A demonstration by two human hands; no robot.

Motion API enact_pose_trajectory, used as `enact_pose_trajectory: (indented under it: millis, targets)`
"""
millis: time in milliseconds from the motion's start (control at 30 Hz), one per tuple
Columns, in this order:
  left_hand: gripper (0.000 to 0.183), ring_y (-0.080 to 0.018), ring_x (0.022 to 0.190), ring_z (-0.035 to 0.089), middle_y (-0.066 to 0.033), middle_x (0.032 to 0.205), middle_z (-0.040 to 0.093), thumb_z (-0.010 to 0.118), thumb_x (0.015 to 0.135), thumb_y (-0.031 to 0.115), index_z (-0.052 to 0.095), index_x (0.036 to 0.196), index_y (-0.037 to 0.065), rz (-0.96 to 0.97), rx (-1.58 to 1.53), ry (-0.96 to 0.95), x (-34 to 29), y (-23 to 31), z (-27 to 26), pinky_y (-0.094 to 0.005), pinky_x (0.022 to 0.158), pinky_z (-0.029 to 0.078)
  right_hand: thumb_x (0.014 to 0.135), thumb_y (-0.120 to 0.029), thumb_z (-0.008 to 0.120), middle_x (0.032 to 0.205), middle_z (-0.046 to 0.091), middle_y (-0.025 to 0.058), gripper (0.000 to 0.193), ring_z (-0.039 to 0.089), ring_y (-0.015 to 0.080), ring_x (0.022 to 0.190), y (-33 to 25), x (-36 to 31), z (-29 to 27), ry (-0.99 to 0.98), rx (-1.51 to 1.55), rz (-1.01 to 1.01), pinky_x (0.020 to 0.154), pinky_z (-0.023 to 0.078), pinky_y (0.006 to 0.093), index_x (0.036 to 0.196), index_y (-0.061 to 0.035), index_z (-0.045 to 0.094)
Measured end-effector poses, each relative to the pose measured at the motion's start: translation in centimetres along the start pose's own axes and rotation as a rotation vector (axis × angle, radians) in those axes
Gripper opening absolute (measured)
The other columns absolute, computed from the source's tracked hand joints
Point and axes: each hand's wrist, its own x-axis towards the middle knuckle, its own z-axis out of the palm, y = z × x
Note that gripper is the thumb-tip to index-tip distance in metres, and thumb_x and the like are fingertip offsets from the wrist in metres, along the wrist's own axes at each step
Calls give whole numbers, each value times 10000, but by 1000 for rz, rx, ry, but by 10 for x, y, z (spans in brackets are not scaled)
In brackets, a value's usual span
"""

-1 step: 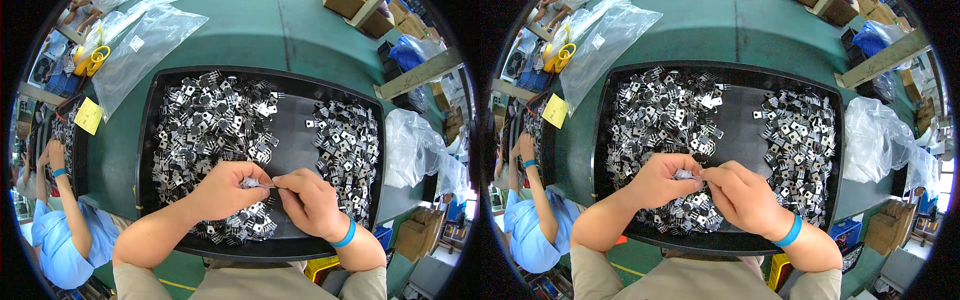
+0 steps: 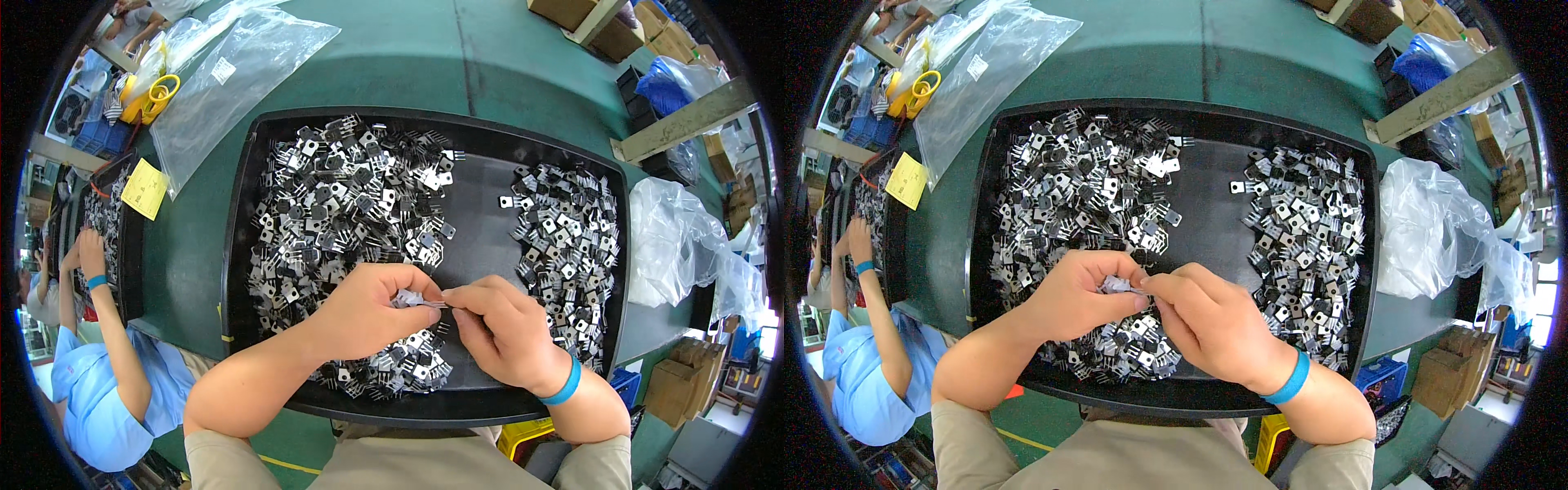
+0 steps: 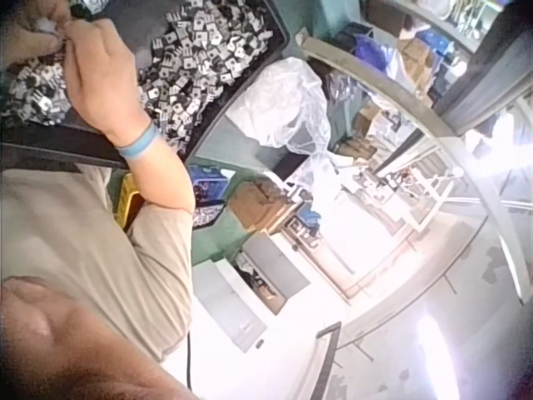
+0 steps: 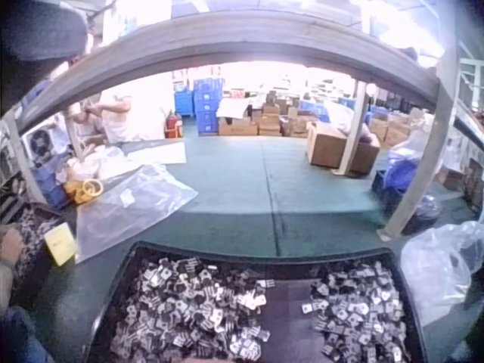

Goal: The person picks up small black electronic components and white plastic clips from a black tray and snaps them together by hand. The person handles the items one at a time, repeatedly picking, joining, and placing the assembled units back into the tray.

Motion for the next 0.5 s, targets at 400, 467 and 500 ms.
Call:
enact_pose_trajectory:
  millis: [400, 467, 500]
  targets:
    - [129, -64, 786, 591, -26, 847, 680, 699, 802, 54, 675, 923, 14, -40, 180, -37, -1, 8, -3, -241, 711, 479, 790, 48, 620, 778, 565, 119, 275, 594, 295, 642, -1, -2, 2, -32, -37, 18, 543, 485, 373, 1054, -28, 606]
    - [132, -62, 771, 589, -16, 833, 675, 698, 803, 55, 678, 927, 18, 33, 236, -24, -1, 3, -2, -238, 694, 476, 793, 42, 621, 782, 565, 119, 261, 591, 297, 638, -1, -2, 4, -43, -49, 2, 543, 483, 374, 1043, -29, 609]
    - [133, -60, 763, 587, -11, 826, 673, 698, 803, 56, 679, 930, 20, 70, 264, -17, -1, 1, -2, -237, 686, 475, 794, 38, 622, 784, 565, 119, 254, 590, 297, 636, -1, -2, 4, -49, -55, -6, 544, 482, 375, 1038, -29, 610]
